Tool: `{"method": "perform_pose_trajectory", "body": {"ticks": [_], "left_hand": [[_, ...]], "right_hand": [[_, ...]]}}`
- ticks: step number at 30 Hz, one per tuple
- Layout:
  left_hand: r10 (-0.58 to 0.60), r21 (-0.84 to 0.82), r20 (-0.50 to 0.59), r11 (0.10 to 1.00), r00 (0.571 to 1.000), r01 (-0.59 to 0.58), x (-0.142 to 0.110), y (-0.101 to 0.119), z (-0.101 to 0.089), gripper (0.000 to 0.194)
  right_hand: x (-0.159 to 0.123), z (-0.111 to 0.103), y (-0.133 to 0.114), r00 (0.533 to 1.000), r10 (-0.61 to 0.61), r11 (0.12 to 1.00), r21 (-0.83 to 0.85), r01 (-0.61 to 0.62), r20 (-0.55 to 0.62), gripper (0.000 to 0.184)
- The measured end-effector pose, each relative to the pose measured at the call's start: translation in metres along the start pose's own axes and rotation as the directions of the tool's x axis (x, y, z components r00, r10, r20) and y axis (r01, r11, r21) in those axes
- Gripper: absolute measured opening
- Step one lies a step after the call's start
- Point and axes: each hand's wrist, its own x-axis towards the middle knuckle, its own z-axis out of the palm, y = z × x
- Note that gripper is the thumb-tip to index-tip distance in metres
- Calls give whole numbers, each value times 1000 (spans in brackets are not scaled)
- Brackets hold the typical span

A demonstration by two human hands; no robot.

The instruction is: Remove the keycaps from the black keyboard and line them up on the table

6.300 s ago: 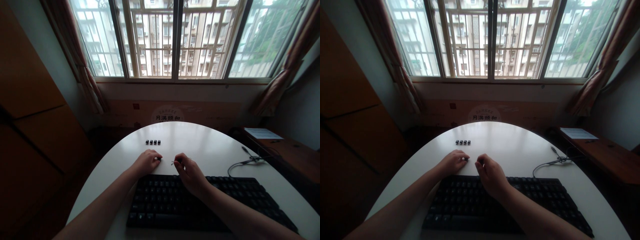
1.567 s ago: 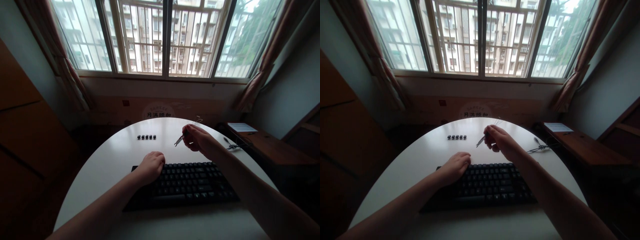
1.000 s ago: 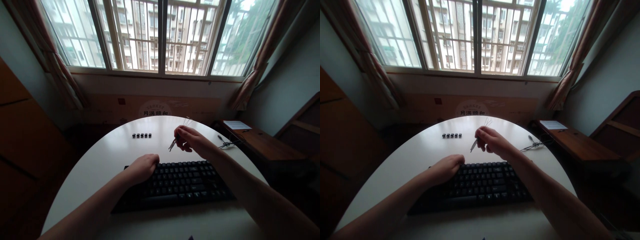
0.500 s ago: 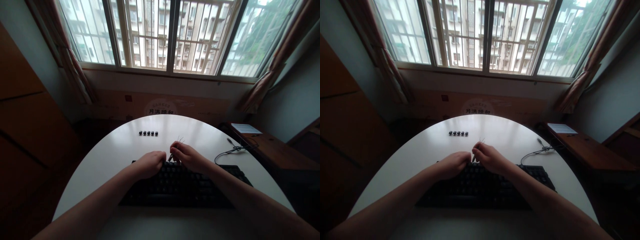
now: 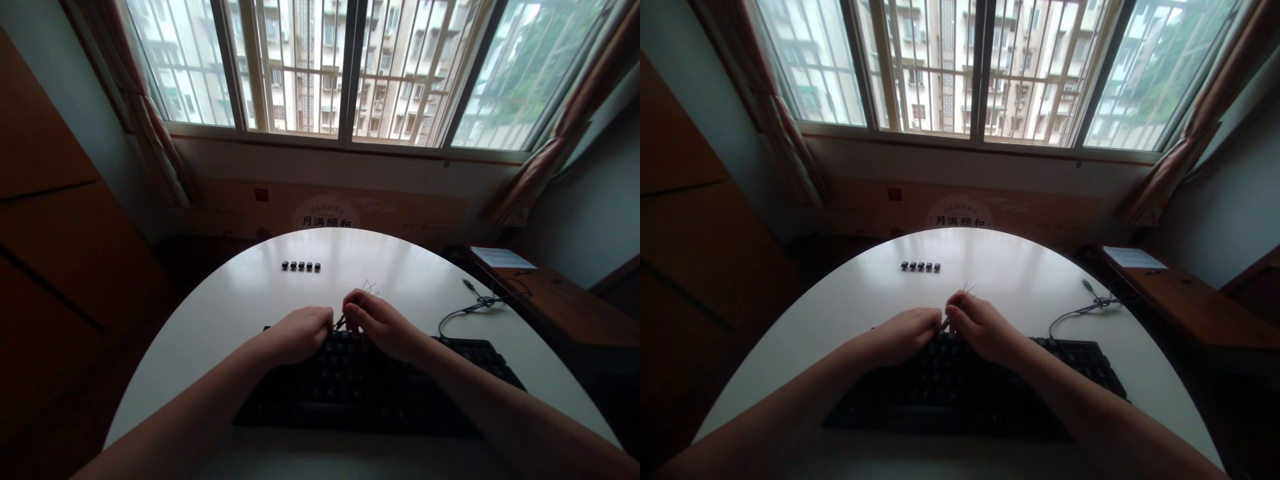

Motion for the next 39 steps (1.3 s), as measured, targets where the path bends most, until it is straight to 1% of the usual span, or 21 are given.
{"method": "perform_pose_trajectory", "body": {"ticks": [3, 6, 11, 18, 22, 26, 30, 33, 36, 39], "left_hand": [[-22, -11, 35, 1000, 999, 22, -1, 0, -3, 18], [-23, 5, 56, 1000, 998, 23, -2, 2, -5, 19], [-5, 39, 39, 999, 999, 3, -2, 3, -4, 18], [32, -16, 14, 999, 999, -32, 0, -2, 1, 16], [35, -60, 13, 998, 999, -34, 1, -5, 3, 21], [49, -104, 7, 993, 999, -48, 1, -5, 2, 27], [54, -120, 11, 991, 998, -53, 1, -6, 3, 27], [45, -112, 7, 993, 999, -44, 1, -7, 4, 26], [38, -83, 8, 996, 999, -37, 2, -8, 5, 24], [35, -54, 8, 998, 999, -34, 3, -8, 5, 20]], "right_hand": [[-1, 4, 8, 1000, 7, 1000, 13, -7, -17, 31], [-2, 7, 12, 999, -2, 1000, -11, 1, -40, 30], [-2, 9, 16, 997, -65, 995, -81, 61, -45, 30], [-3, 9, 17, 998, -63, 993, -99, 61, -16, 30], [-5, 9, 10, 997, -72, 977, -198, 75, 21, 23], [-5, 10, 5, 989, -135, 936, -322, 146, 56, 17], [-5, 11, 5, 982, -167, 899, -395, 190, 94, 14], [-6, 11, 6, 984, -170, 913, -365, 180, 61, 15], [-6, 12, 10, 986, -166, 947, -279, 159, 0, 18], [-7, 13, 15, 988, -155, 965, -215, 149, -13, 20]]}}
